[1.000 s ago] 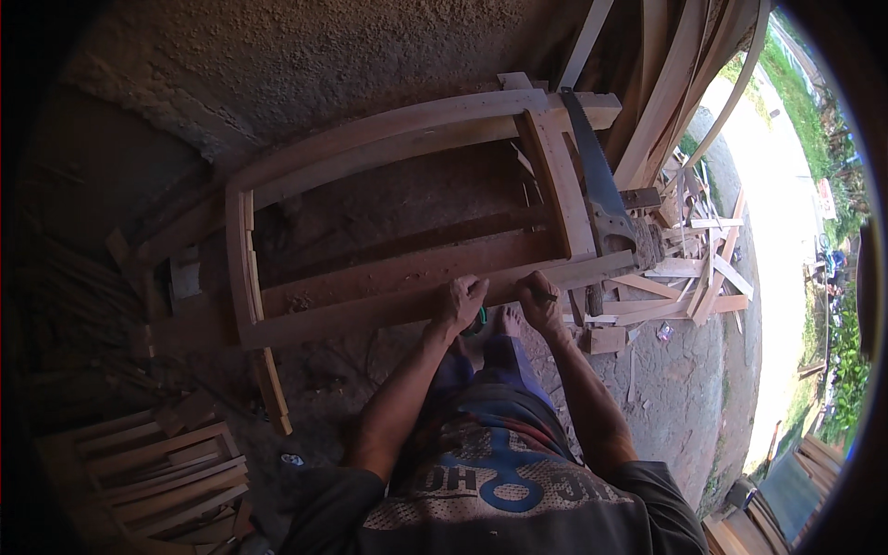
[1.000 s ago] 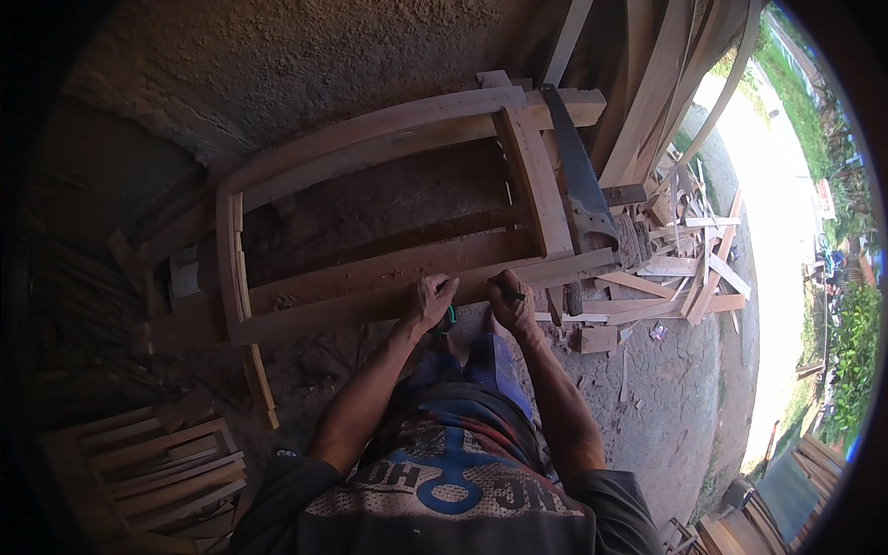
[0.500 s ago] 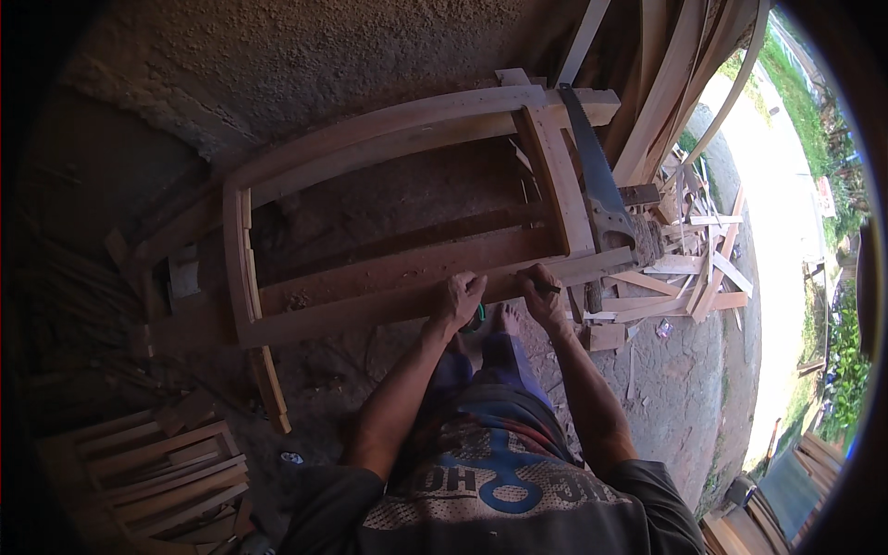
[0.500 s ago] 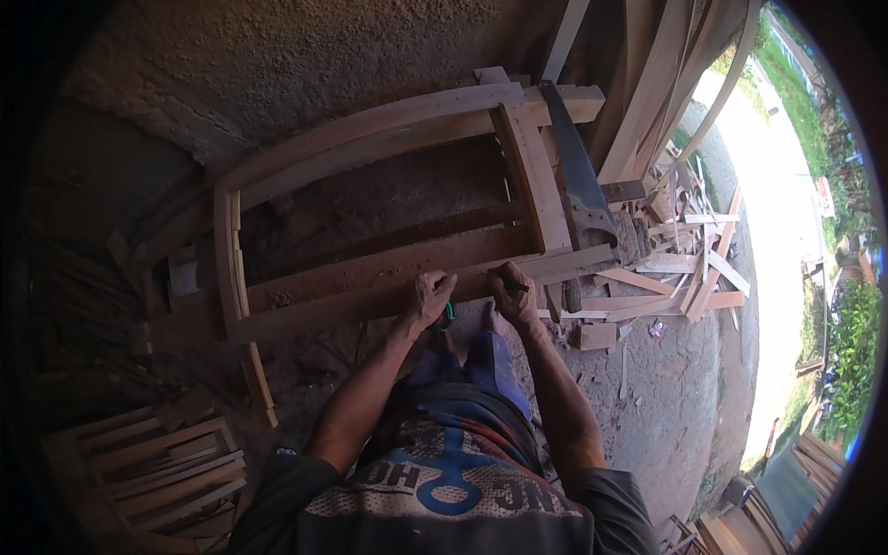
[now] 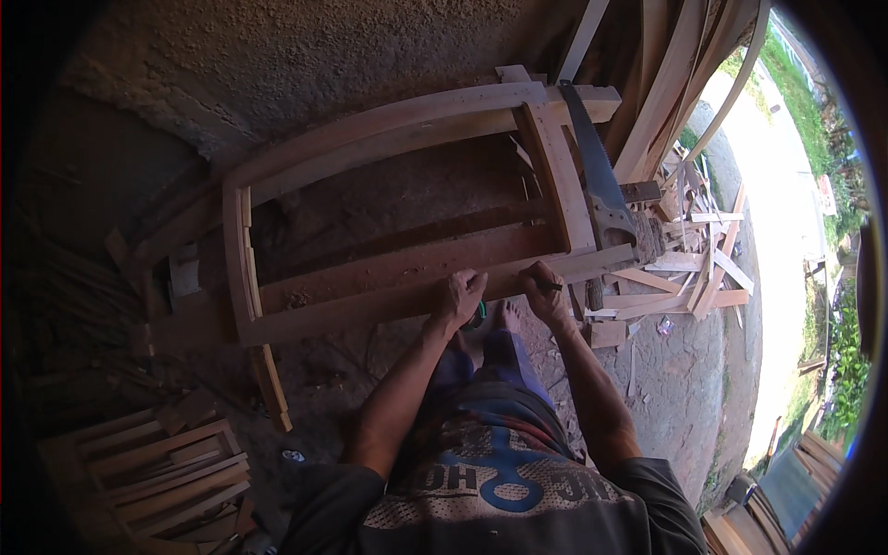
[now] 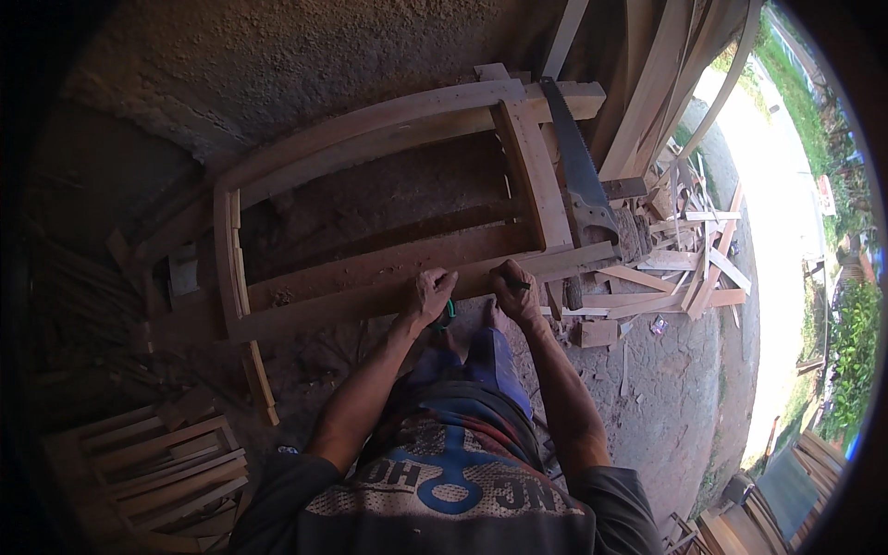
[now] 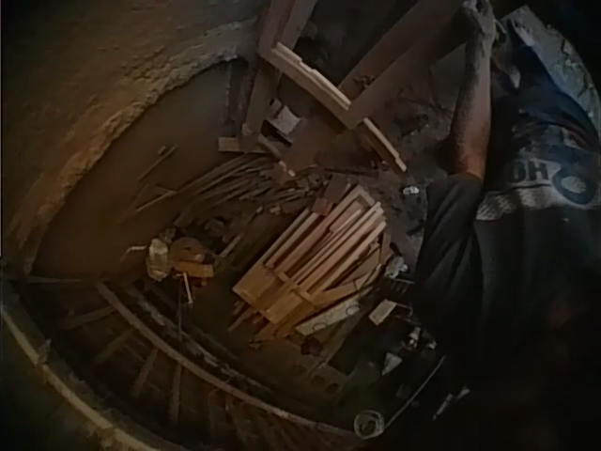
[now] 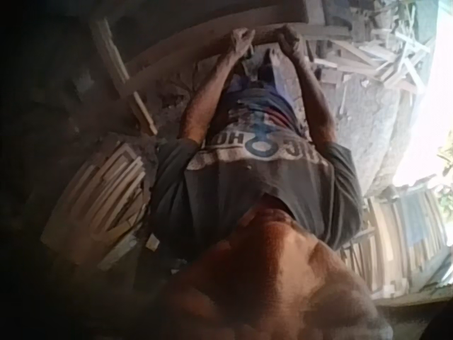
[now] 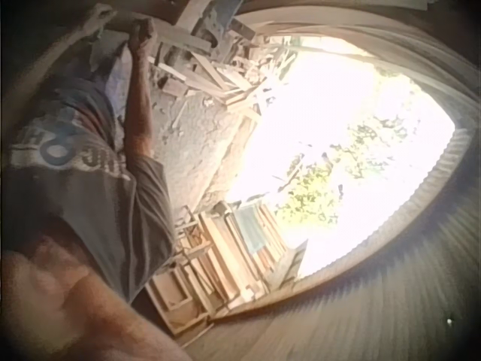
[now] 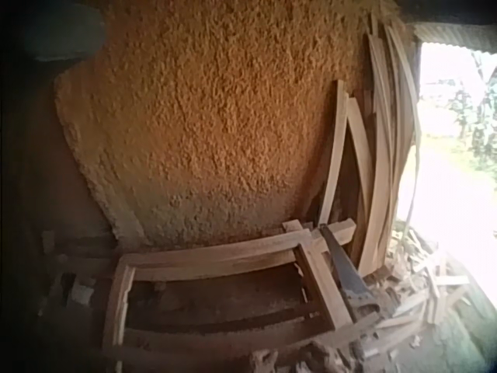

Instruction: The person selects a thin wooden strip from a pile, measures and marks it, then fits it into a wooden frame structure. He uses a tape measure and pencil to ensure proper alignment and dimensions.

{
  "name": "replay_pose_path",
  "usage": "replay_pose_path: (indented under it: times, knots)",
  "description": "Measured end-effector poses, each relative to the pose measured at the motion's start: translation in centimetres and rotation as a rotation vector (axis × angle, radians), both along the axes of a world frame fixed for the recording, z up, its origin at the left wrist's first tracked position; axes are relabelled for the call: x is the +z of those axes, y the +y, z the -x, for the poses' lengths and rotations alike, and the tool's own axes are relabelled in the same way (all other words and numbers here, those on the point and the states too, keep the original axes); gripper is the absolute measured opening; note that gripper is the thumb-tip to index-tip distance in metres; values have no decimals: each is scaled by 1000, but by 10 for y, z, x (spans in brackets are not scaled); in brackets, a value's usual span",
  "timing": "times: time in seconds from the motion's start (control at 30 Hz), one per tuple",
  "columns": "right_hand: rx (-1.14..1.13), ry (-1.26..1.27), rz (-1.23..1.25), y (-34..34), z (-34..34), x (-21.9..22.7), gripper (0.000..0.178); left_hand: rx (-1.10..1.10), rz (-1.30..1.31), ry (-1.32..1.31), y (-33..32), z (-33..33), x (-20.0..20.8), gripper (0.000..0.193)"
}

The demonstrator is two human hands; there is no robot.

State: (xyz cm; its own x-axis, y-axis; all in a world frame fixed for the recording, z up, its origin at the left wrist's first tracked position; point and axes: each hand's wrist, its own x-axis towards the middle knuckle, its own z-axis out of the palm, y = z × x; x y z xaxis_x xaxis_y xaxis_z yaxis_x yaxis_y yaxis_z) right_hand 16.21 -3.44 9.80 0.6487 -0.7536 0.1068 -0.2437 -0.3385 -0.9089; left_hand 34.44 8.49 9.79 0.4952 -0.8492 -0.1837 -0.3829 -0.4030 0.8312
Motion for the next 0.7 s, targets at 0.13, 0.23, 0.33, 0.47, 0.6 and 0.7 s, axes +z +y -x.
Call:
replay_pose_path:
  times: [0.13,0.23,0.33,0.47,0.6,0.7]
  knots:
    - [55,3,135,-6,4,-11,13,-2,12,-50,-1,1,2,36]
    - [56,0,134,-5,5,-12,12,2,27,-23,-1,1,0,37]
    - [56,-18,57,-3,2,-3,10,9,64,24,0,0,-3,38]
    - [73,-27,143,-8,4,-9,12,-3,21,4,0,1,6,39]
    - [-23,-12,117,-6,13,-13,13,-6,22,13,-2,3,17,36]
    - [-46,-18,40,-3,7,-2,14,20,51,-3,1,2,4,35]
